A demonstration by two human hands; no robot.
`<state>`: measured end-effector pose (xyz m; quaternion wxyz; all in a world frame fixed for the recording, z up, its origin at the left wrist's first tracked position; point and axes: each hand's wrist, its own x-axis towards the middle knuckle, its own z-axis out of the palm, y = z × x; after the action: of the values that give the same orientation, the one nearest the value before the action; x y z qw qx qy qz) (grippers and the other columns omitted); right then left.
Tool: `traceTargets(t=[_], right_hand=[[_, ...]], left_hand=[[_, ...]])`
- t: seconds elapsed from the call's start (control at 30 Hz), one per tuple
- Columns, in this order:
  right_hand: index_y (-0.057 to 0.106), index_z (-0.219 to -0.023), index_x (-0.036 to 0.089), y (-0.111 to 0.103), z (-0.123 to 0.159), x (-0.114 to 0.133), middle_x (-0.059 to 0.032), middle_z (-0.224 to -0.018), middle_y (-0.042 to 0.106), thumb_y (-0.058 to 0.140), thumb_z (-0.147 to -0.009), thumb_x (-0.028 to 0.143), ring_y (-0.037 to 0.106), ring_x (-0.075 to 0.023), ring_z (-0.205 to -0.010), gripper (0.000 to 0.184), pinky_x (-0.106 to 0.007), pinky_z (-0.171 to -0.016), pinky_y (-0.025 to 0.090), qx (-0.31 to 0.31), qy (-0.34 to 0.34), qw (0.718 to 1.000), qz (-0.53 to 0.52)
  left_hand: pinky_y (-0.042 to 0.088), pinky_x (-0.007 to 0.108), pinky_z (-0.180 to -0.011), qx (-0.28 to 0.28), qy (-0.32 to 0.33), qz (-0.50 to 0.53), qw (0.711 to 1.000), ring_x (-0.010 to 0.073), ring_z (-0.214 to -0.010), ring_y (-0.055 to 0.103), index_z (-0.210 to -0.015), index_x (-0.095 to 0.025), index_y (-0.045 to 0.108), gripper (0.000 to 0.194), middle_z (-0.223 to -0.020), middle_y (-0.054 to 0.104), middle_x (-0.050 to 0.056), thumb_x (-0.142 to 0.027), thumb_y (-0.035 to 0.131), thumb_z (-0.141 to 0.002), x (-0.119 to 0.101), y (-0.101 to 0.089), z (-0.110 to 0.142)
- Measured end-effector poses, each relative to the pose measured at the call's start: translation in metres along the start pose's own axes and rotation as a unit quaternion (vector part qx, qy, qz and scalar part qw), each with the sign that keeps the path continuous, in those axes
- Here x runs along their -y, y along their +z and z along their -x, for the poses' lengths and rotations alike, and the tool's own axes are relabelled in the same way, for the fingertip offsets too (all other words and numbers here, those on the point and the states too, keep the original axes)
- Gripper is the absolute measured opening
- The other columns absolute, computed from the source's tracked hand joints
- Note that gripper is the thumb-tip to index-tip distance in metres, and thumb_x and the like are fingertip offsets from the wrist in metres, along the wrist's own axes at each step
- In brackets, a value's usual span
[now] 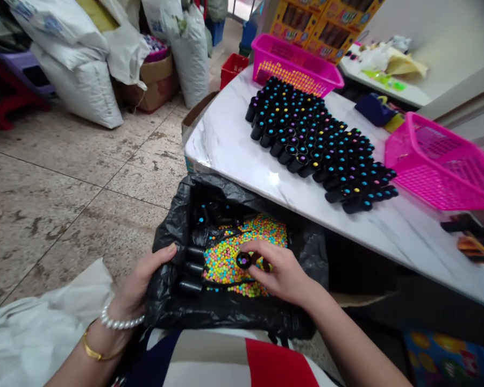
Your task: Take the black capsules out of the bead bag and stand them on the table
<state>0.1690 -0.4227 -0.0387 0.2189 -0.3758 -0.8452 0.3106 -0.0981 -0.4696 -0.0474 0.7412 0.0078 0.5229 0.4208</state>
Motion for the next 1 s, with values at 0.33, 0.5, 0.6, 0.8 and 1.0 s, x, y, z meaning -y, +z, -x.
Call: traceTargets(t=[0.33, 0.5, 0.6, 0.8, 1.0], right_hand=[[0.061, -0.104, 0.020, -0.064, -0.023, -0.032, -0.0012, -0.084, 0.066, 0.068, -0.077, 0.035, 0.057, -0.0122, -0.059, 0.031, -0.028, -0.058, 0.048, -0.387, 0.188, 0.891, 0.142], [0.050, -0.120, 0.017, -0.065, -0.013, -0.041, -0.0016, -0.084, 0.066, 0.067, -0.079, 0.039, 0.055, -0.0113, -0.051, 0.050, -0.027, -0.055, 0.047, -0.444, 0.209, 0.841, 0.229], [0.056, -0.116, 0.019, -0.057, -0.005, -0.029, -0.0054, -0.097, 0.067, 0.060, -0.085, 0.034, 0.056, -0.0103, -0.054, 0.034, -0.027, -0.059, 0.049, -0.386, 0.154, 0.872, 0.260], [0.066, -0.115, 0.021, -0.087, -0.016, -0.037, -0.0001, -0.070, 0.069, 0.062, -0.084, 0.035, 0.057, -0.0106, -0.046, 0.034, -0.025, -0.053, 0.048, -0.257, 0.172, 0.926, 0.215], [0.069, -0.108, 0.022, -0.098, -0.022, -0.048, -0.0016, -0.079, 0.072, 0.064, -0.082, 0.035, 0.056, -0.0101, -0.046, 0.030, -0.026, -0.055, 0.049, -0.286, 0.152, 0.908, 0.265]], left_hand=[[0.061, 0.042, -0.074, -0.027, -0.050, 0.019, 0.998, 0.0352, -0.084, 0.071, -0.114, -0.020, 0.069, 0.045, -0.081, 0.078, 0.007, -0.023, 0.074, -0.070, -0.002, -0.001, 0.002], [0.062, 0.042, -0.071, -0.042, -0.038, 0.017, 0.998, 0.0339, -0.088, 0.071, -0.127, -0.021, 0.059, 0.057, -0.086, 0.078, 0.005, -0.012, 0.070, -0.072, -0.001, 0.002, 0.005], [0.062, 0.041, -0.070, -0.060, -0.023, 0.024, 0.998, 0.0327, -0.090, 0.071, -0.129, -0.019, 0.057, 0.056, -0.087, 0.078, 0.005, -0.009, 0.066, -0.074, 0.000, 0.003, 0.005], [0.062, 0.044, -0.070, -0.047, -0.005, -0.007, 0.999, 0.0336, -0.081, 0.072, -0.120, -0.014, 0.063, 0.044, -0.083, 0.078, 0.008, -0.014, 0.067, -0.076, 0.000, 0.003, 0.004], [0.062, 0.039, -0.069, -0.035, -0.003, 0.024, 0.999, 0.0318, -0.080, 0.073, -0.105, -0.014, 0.072, 0.030, -0.081, 0.078, 0.010, -0.021, 0.067, -0.076, 0.004, -0.001, 0.003]])
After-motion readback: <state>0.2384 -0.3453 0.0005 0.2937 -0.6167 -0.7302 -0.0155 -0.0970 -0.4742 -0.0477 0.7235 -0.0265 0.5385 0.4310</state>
